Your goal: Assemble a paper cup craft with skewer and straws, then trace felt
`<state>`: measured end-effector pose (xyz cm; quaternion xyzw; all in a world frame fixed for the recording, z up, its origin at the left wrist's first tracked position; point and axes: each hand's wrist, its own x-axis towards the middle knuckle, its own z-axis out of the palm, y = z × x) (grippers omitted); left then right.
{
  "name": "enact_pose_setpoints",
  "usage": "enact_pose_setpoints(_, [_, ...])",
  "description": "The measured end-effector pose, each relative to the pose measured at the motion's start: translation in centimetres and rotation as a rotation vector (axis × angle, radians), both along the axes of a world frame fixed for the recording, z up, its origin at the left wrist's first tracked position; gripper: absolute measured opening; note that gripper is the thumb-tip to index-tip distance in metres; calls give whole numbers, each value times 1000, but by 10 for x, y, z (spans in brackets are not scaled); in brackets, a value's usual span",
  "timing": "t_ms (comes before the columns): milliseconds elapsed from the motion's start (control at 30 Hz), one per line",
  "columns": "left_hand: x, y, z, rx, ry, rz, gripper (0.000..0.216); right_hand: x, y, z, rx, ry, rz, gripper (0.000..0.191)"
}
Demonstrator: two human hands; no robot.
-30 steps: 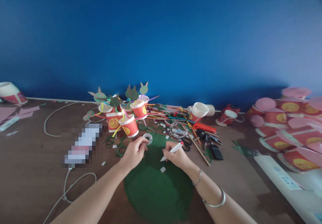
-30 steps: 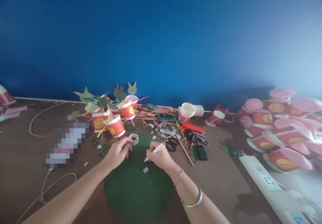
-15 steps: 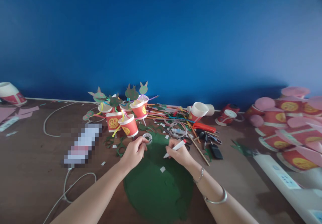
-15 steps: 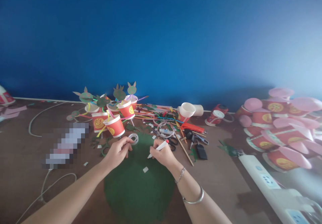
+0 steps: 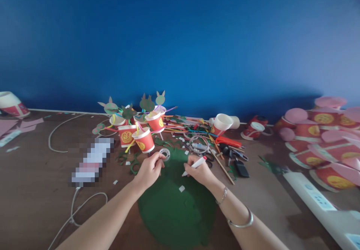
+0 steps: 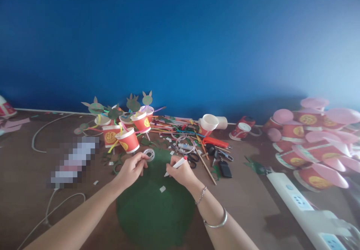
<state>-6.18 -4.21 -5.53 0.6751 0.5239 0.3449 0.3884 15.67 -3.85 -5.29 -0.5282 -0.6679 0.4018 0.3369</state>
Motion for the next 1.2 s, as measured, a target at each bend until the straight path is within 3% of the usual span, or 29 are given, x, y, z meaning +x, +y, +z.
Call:
enact_pose_setpoints(567, [0,0,1,-3,-9,-1,20,-4,1,2,29,-57,-101,27])
enact_pose_setpoints(1200, [-1,0,0,-1,-32,0,20,-2,1,2,8,-12,-82,23])
